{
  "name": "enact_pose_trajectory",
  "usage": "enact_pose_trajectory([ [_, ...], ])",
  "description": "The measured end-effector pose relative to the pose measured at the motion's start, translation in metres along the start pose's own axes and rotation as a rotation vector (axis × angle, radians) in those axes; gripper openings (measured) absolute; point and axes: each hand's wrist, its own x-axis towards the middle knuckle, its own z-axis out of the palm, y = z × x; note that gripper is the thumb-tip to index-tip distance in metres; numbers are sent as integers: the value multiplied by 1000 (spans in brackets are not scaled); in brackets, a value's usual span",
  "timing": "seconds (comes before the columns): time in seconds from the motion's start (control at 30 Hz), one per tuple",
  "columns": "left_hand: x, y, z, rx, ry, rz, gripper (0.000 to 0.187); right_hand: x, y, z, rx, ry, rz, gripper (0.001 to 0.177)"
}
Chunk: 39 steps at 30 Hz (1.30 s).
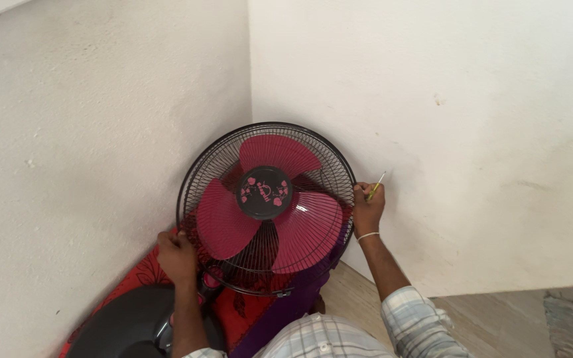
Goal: The person assembles a standing fan by attaching the front grill to the fan head using a screwdriver. They then detach the fan head from the stand and place it on a cloth-covered surface.
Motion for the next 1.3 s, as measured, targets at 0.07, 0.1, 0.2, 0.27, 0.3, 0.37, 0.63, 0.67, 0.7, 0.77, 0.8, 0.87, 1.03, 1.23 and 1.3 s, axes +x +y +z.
enact_pose_trajectory([
  [0.07, 1, -4, 4, -60, 21, 27, 16, 3, 1, -2, -46, 14, -22, 26],
  [0.1, 3, -6, 7, -83, 33, 51, 17, 7, 3, 2, -70, 7, -26, 26],
  [0.2, 6, -12, 14, -168, 40, 75, 25, 10, 7, 3, -29, -16, -66, 26],
  [0.27, 6, -16, 16, -225, 27, 40, 27, 9, 9, 2, -33, -30, -68, 25],
  [0.3, 5, -15, 17, -249, 13, 6, 27, 10, 9, 1, -35, -30, -71, 24],
  [0.37, 3, -13, 16, -294, -22, -49, 27, 9, 6, 1, -43, -40, -63, 24],
  [0.63, 4, 1, 11, -479, -131, -273, 32, 9, 0, 2, -26, -64, -53, 24],
  [0.67, 5, 4, 11, -473, -139, -338, 33, 10, 1, 1, -5, -75, -47, 24],
  [0.7, 7, 6, 11, -466, -148, -399, 34, 11, 1, 1, 17, -84, -42, 24],
  [0.77, 9, 10, 10, -445, -146, -456, 35, 13, 3, 2, -3, -78, -41, 24],
  [0.8, 11, 11, 10, -430, -136, -451, 36, 14, 3, 3, -12, -74, -41, 24],
  [0.87, 11, 12, 12, -428, -130, -447, 36, 16, 5, 3, 0, -74, -33, 24],
  [1.03, 11, 9, 16, -633, -172, -501, 36, 16, 3, 4, -3, -74, -32, 24],
  [1.23, 14, 18, 9, -886, -253, -655, 36, 14, -12, 8, -135, -80, -86, 23],
  [1.3, 13, 21, 5, -938, -270, -679, 37, 15, -15, 8, -176, -69, -56, 23],
])
